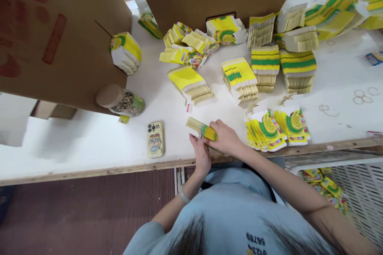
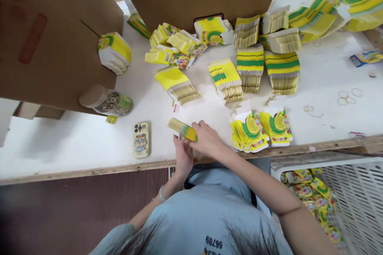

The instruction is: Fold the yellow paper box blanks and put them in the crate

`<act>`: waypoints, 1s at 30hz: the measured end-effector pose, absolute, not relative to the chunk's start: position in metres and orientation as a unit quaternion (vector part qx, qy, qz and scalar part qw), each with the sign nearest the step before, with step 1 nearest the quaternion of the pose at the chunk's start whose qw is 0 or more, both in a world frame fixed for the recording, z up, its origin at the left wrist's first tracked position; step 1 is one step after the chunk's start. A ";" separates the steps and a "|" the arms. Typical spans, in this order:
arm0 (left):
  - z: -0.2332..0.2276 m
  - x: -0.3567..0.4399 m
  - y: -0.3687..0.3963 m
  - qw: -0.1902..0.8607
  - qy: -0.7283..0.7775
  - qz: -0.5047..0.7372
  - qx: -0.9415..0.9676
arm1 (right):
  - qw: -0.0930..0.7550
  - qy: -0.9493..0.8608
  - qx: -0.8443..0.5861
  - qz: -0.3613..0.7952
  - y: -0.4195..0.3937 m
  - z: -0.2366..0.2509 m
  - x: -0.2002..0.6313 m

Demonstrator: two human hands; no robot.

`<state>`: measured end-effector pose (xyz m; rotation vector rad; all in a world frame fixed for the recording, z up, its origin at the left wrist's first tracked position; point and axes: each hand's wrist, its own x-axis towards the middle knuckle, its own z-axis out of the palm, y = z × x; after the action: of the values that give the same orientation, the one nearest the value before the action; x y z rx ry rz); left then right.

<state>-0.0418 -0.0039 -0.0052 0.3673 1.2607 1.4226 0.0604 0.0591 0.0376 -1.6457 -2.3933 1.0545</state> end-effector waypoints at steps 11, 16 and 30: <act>0.005 -0.055 0.026 0.634 0.462 0.605 0.137 | 0.213 -0.696 -0.440 0.527 0.055 0.050 0.098; 0.004 -0.053 0.025 0.645 0.450 0.591 0.175 | 0.258 -0.629 -0.443 0.585 0.056 0.036 0.103; 0.012 -0.056 0.030 0.659 0.459 0.555 0.218 | 0.270 -0.606 -0.458 0.592 0.059 0.030 0.111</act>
<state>-0.0564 0.0302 0.0119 0.4941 1.0387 1.2571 0.1112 0.0592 0.0296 -1.2341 -1.6341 1.5946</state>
